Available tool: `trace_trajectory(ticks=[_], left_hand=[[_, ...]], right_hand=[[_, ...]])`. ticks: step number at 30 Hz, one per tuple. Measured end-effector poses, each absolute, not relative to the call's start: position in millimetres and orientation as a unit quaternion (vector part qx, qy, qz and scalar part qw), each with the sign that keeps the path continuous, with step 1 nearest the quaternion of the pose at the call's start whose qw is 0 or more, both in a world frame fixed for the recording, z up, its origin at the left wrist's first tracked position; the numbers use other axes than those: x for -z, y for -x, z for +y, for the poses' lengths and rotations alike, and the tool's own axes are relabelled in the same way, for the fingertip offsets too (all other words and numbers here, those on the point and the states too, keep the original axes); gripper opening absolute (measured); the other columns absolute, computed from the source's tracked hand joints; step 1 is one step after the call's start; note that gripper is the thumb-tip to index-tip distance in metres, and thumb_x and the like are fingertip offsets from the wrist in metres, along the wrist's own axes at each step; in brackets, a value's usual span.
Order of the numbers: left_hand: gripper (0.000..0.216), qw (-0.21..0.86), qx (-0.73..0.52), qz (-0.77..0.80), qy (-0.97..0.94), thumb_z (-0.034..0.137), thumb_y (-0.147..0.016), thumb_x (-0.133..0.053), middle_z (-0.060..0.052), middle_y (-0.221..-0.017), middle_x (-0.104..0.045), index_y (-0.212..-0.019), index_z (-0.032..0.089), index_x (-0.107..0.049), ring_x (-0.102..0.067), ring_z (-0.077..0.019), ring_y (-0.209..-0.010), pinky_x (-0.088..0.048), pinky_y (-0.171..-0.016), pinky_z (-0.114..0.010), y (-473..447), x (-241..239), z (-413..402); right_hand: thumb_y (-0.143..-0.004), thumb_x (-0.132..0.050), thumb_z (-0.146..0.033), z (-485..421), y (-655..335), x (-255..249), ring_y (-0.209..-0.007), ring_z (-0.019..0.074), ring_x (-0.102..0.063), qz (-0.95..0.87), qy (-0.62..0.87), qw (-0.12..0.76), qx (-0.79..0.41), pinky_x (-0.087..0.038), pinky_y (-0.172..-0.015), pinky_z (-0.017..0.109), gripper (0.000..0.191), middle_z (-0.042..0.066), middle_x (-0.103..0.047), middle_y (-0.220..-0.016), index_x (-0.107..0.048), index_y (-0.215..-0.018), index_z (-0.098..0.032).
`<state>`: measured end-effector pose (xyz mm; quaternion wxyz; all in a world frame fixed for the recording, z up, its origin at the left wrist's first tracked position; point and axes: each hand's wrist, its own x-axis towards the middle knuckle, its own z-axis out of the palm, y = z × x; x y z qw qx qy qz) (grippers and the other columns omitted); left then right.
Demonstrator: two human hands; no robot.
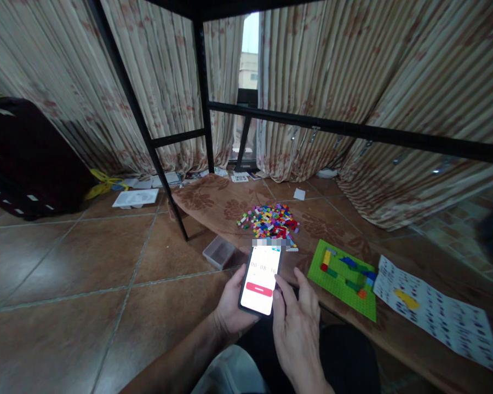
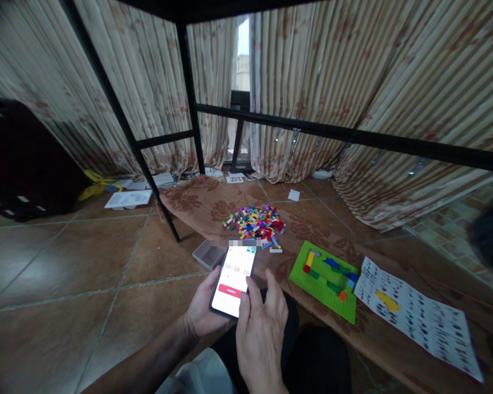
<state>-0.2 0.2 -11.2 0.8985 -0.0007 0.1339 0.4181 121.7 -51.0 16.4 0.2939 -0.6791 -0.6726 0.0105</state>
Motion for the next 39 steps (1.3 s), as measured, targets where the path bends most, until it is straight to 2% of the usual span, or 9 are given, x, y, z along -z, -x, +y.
trace_trajectory(ticks=[12, 39], left_hand=[[0.053, 0.901, -0.412, 0.132, -0.03, 0.047, -0.091, -0.04, -0.013, -0.109, -0.067, -0.122, 0.007, -0.057, -0.062, -0.0244, -0.103, -0.037, -0.098, -0.036, 0.2, 12.4, 1.9], [0.051, 0.899, -0.416, 0.136, -0.016, 0.046, -0.09, -0.043, -0.012, -0.105, -0.069, -0.119, 0.007, -0.058, -0.064, -0.0229, -0.096, -0.038, -0.097, -0.036, 0.7, 14.2, 0.7]], right_hand=[[-0.095, -0.033, -0.037, -51.8, -120.8, -15.7, -0.13, 0.0303, -0.035, -0.675, 0.676, 0.295, -0.005, -0.035, -0.102, 0.052, 0.041, 0.013, -0.034, -0.144, -0.058, -0.121, -0.021], [-0.095, -0.032, -0.038, -51.6, -121.1, -14.9, -0.13, 0.0303, -0.035, -0.674, 0.678, 0.292, -0.01, -0.036, -0.1, 0.052, 0.04, 0.013, -0.034, -0.144, -0.058, -0.121, -0.022]])
